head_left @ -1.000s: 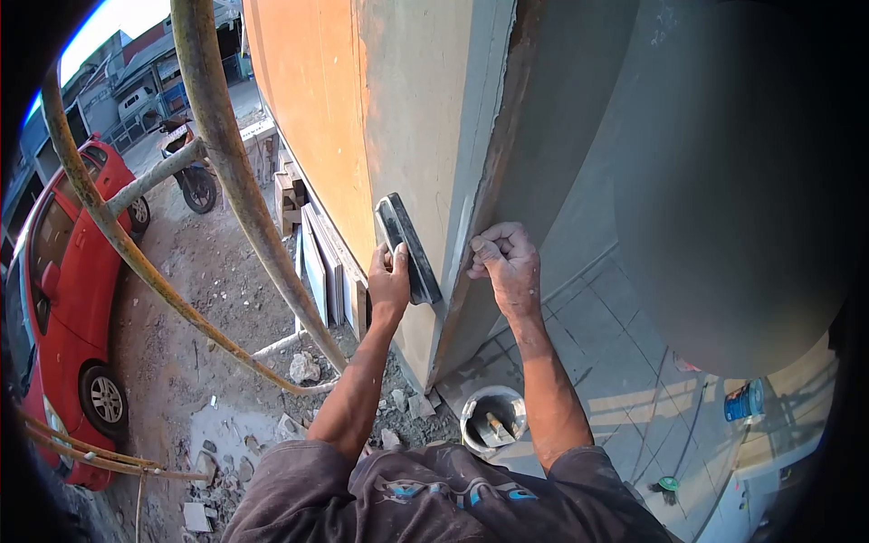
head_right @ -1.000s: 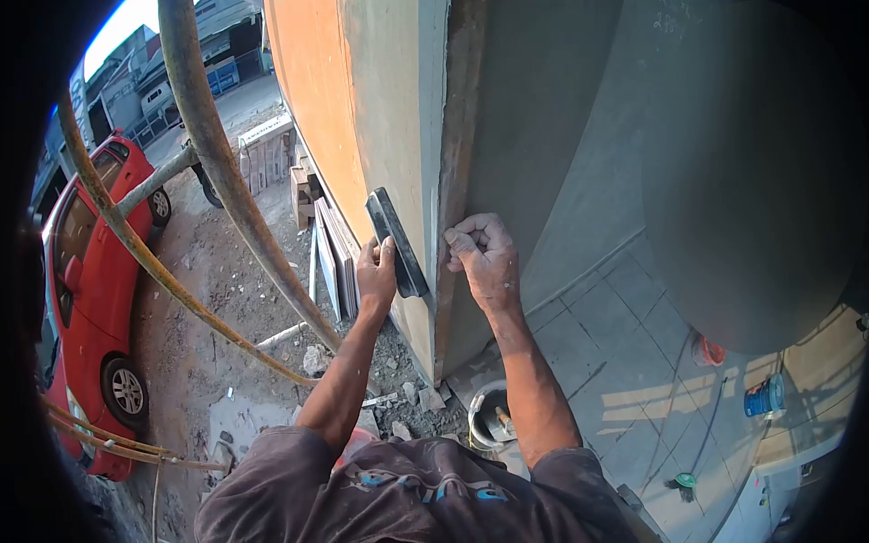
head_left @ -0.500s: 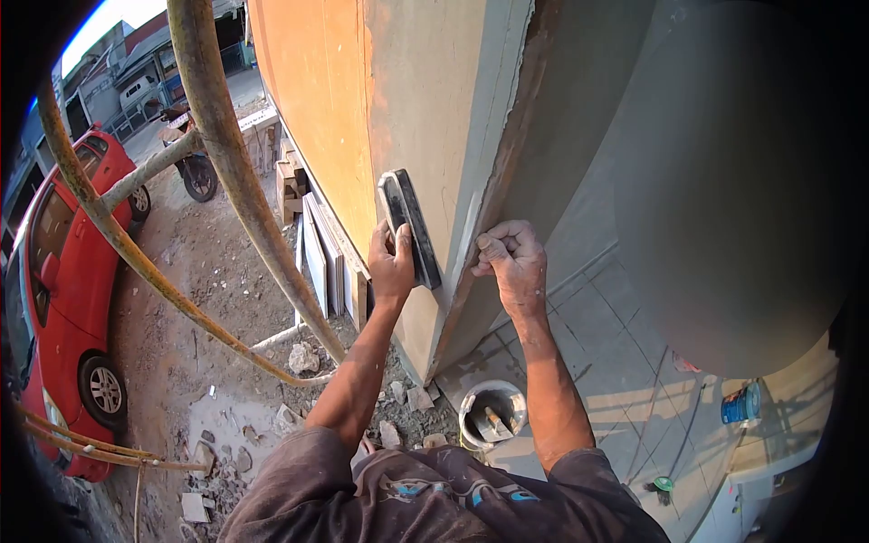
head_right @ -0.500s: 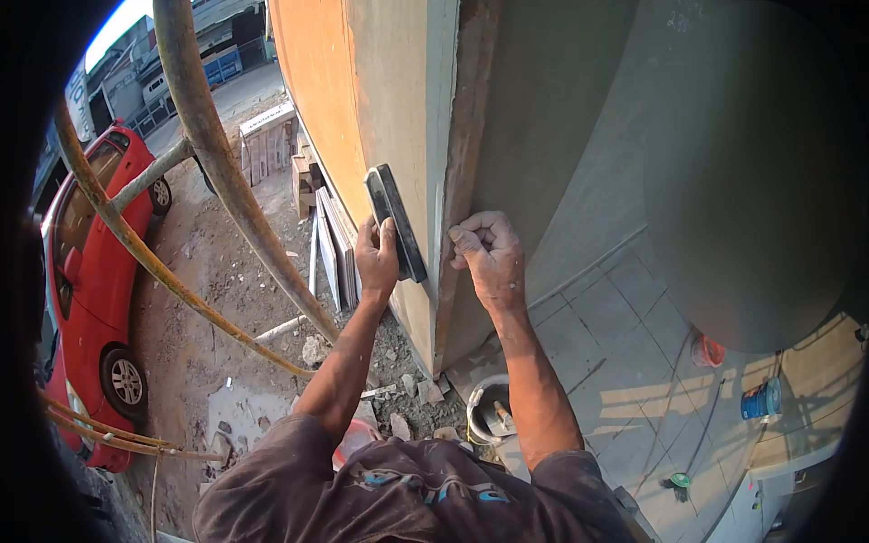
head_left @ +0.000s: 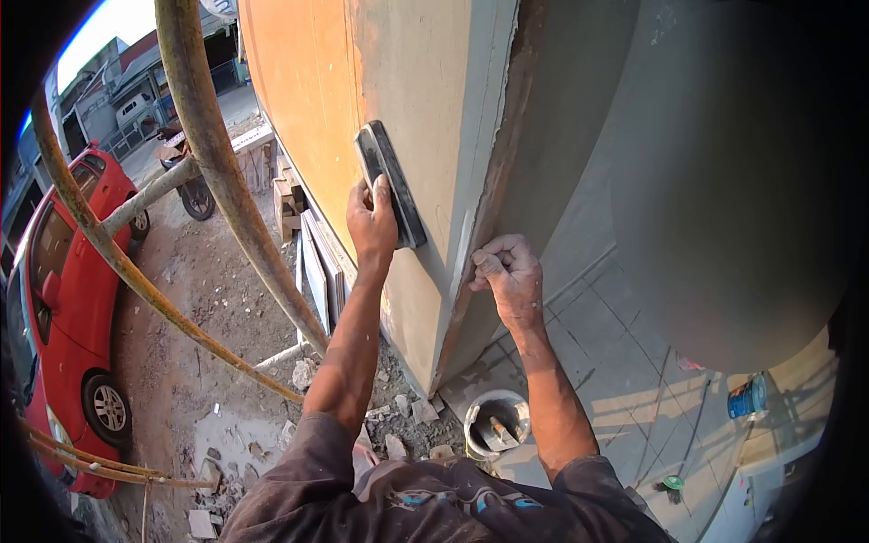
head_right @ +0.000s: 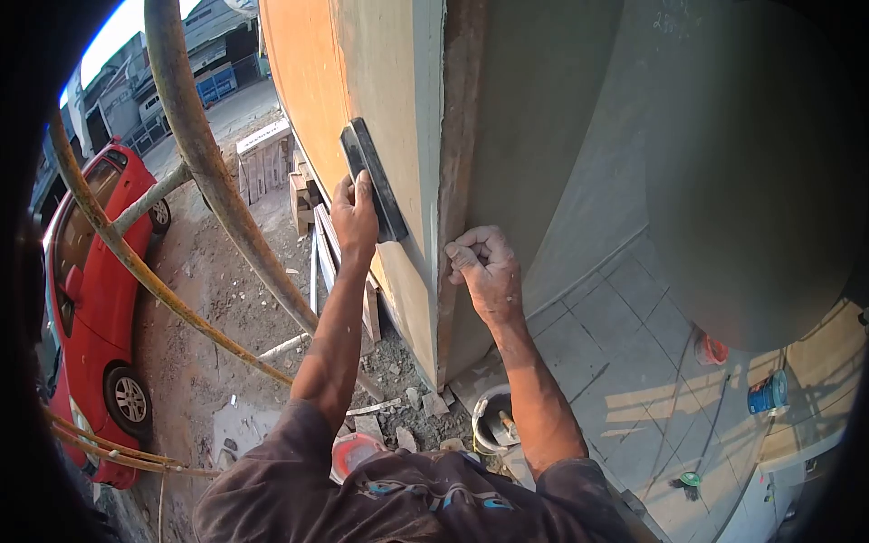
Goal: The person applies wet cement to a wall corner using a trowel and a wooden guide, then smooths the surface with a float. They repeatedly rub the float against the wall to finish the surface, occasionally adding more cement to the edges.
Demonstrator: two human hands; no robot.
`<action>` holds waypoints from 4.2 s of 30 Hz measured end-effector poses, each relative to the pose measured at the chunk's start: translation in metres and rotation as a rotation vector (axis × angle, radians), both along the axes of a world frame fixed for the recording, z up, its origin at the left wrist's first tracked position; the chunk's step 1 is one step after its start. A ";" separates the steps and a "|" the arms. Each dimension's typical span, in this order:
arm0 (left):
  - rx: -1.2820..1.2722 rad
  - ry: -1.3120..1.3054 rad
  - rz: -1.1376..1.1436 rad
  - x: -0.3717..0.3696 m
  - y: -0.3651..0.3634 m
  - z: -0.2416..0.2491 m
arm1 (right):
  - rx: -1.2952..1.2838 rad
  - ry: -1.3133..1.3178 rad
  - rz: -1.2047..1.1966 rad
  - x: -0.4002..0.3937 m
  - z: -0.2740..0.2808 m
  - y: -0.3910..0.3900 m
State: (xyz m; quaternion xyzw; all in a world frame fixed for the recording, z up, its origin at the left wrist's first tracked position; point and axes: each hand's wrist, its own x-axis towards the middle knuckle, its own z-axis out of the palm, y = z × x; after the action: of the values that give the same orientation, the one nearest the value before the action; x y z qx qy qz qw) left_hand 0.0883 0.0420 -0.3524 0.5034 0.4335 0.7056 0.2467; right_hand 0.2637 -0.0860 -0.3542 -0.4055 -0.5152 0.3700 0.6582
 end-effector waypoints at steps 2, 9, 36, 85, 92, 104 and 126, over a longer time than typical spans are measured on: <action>0.141 -0.069 -0.099 -0.007 0.027 0.082 | -0.006 0.002 -0.002 0.000 -0.002 -0.002; 0.402 0.125 -0.106 0.010 -0.025 0.036 | -0.021 -0.008 -0.016 0.001 -0.002 0.002; 0.557 0.281 0.063 -0.016 0.038 0.319 | 0.002 0.015 -0.015 -0.002 -0.007 -0.001; 0.367 0.110 -0.141 0.016 -0.041 0.024 | 0.078 0.014 0.066 0.003 -0.008 0.003; 0.422 0.144 -0.092 0.010 -0.014 0.195 | 0.079 0.028 0.075 0.003 -0.010 0.003; 0.417 0.209 0.136 0.009 -0.001 0.154 | 0.080 -0.001 0.040 0.001 -0.011 0.005; 0.141 -0.124 -0.165 0.022 -0.046 0.013 | 0.060 0.011 0.037 0.003 -0.010 0.005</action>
State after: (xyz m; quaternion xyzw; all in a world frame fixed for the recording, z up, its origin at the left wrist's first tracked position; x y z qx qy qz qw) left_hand 0.1104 -0.0044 -0.3397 0.5089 0.3236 0.7414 0.2943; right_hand 0.2664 -0.0811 -0.3641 -0.3738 -0.5298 0.3687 0.6660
